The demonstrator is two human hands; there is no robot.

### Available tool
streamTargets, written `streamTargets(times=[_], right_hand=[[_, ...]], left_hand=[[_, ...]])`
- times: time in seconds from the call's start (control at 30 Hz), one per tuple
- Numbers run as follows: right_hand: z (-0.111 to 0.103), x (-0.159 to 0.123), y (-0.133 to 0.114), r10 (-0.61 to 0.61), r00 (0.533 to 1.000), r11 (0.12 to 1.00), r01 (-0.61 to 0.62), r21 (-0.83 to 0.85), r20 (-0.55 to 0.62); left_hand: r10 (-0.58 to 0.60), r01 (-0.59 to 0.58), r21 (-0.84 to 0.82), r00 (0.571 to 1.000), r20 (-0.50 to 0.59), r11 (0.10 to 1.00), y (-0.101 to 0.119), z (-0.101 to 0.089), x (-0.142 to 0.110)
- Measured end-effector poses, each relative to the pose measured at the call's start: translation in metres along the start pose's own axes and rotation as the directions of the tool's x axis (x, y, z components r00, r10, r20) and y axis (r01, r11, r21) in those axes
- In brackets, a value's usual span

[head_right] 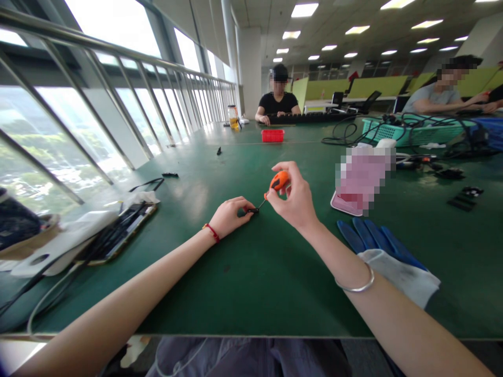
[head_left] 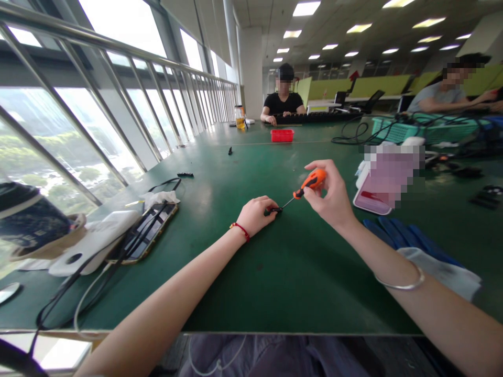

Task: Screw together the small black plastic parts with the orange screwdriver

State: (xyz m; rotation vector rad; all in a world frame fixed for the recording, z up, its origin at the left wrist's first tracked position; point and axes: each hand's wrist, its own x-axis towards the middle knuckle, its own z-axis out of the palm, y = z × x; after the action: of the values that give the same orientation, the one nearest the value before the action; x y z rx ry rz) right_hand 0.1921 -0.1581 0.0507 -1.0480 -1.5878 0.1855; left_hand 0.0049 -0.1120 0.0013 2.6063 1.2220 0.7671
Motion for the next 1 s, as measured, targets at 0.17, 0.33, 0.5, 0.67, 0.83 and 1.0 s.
streamTargets(times=[0.17, 0.33, 0.5, 0.67, 0.83, 1.0], right_hand=[[0.0006, -0.0003, -0.0034, 0.105, 0.994, 0.989, -0.108, -0.105, -0.037], [0.0001, -0.0008, -0.0057, 0.025, 1.0, 1.0, -0.025, -0.018, -0.001], [-0.0007, -0.002, -0.003, 0.047, 0.998, 0.998, -0.049, -0.036, -0.041], [-0.0013, -0.0005, -0.0056, 0.079, 0.996, 0.99, -0.084, -0.112, -0.048], [-0.002, 0.0005, -0.0021, 0.031, 1.0, 0.999, -0.031, -0.023, 0.002], [-0.0024, 0.0012, -0.0046, 0.131, 0.991, 0.984, -0.133, -0.122, -0.031]], left_hand=[[0.015, -0.015, 0.011, 1.0, 0.006, 1.0, -0.0002, -0.0001, 0.0002], [0.01, -0.01, 0.018, 1.0, -0.004, 1.0, -0.0002, 0.0002, 0.0005], [0.006, -0.007, 0.011, 1.0, 0.003, 1.0, -0.0003, 0.0, 0.0001], [0.007, -0.007, 0.016, 1.0, 0.0, 1.0, -0.0009, 0.0008, 0.0001], [0.001, -0.001, 0.012, 1.0, -0.005, 1.0, -0.0009, 0.001, 0.0001], [0.01, -0.01, 0.009, 1.0, -0.006, 1.0, -0.001, 0.0008, -0.0001]])
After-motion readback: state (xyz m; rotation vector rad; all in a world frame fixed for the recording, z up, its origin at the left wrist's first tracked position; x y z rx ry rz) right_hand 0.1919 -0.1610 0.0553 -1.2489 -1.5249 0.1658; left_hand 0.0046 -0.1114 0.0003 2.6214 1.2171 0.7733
